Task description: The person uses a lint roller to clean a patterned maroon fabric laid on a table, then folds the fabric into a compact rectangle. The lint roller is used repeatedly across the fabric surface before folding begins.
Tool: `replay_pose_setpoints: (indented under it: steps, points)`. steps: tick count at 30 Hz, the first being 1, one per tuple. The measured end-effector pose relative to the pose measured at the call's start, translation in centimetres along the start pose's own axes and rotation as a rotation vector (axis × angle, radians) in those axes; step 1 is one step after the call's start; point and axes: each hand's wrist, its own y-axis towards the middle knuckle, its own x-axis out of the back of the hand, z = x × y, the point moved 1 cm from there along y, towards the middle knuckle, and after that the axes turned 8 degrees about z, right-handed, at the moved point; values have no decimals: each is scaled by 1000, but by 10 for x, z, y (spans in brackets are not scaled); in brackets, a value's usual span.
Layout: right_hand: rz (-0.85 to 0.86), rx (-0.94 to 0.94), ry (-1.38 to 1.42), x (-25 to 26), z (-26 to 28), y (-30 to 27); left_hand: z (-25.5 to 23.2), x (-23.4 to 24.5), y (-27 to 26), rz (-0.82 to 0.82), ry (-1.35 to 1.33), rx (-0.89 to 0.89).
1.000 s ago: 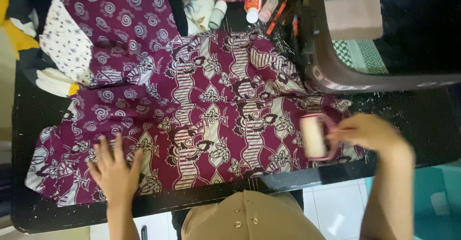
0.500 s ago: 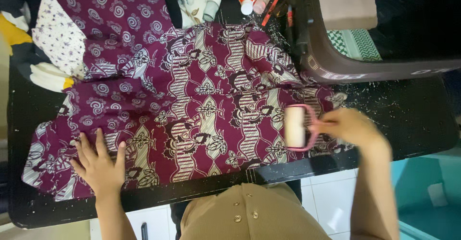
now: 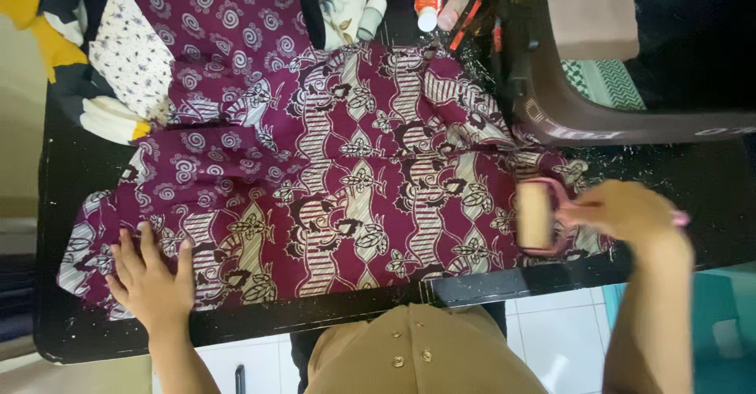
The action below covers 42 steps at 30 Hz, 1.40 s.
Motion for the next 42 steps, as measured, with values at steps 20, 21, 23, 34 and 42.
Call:
replay_pose_setpoints:
  steps: [20, 21, 23, 34, 42]
  points:
    - [-168, 684, -33, -47, 233, -42, 36, -16, -9, -242, 206, 112]
    - [-280, 830, 36, -56, 255, -47, 39, -17, -7, -242, 225, 125]
    - [-246, 811, -62, -71, 293, -49, 44, -18, -1, -238, 267, 153]
    - [-284, 1174, 57, -43, 247, -69, 49, 6, 9, -190, 243, 71]
    - [-307, 1113, -185, -8, 213, -82, 36, 28, 5, -200, -33, -67]
